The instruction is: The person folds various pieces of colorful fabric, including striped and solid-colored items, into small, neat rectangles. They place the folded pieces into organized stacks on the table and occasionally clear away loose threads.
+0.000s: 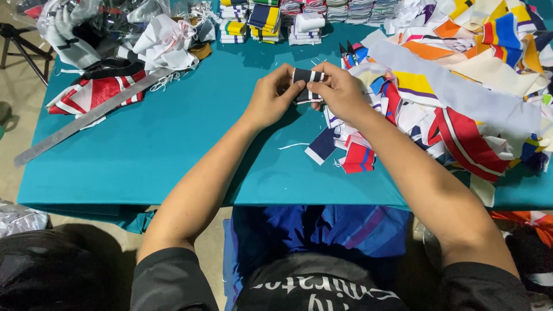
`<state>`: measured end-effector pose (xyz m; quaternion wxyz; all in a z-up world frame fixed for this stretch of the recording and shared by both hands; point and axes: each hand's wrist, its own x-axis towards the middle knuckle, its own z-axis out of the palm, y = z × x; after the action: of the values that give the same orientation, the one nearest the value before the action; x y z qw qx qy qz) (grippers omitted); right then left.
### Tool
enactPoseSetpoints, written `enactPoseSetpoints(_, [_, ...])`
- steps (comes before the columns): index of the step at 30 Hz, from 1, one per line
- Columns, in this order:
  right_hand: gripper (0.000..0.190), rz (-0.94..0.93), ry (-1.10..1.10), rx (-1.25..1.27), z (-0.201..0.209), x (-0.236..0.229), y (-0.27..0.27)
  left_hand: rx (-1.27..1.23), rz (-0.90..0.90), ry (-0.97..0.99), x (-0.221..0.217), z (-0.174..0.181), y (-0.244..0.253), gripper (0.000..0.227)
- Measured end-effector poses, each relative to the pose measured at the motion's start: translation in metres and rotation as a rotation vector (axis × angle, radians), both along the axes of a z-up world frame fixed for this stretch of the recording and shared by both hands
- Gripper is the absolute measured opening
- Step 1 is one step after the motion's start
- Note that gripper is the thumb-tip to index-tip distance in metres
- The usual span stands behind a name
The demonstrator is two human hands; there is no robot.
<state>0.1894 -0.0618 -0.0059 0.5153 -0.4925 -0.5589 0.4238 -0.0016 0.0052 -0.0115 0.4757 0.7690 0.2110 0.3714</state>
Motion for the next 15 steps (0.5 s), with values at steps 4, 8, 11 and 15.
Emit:
enactPoseSetpoints(4, [0.015, 0.061, 0.132, -0.088, -0.001, 0.002, -0.001, 0.003, 0.049, -0.027, 0.0, -0.004, 0.004, 0.005])
enactPoseSetpoints(8, [0.017, 0.062, 0.184, -0.137, -0.007, 0.009, 0.006, -0.029, -0.017, -0.061, 0.004, -0.002, 0.0, 0.013])
enactPoseSetpoints(11, [0.022, 0.075, 0.201, -0.164, -0.005, 0.008, 0.006, -0.03, -0.038, -0.051, 0.001, 0.006, -0.006, 0.015])
enactPoseSetpoints(15, [0.022, 0.112, 0.246, -0.316, 0.011, 0.011, 0.003, -0.032, -0.086, 0.008, -0.004, 0.007, 0.002, 0.013])
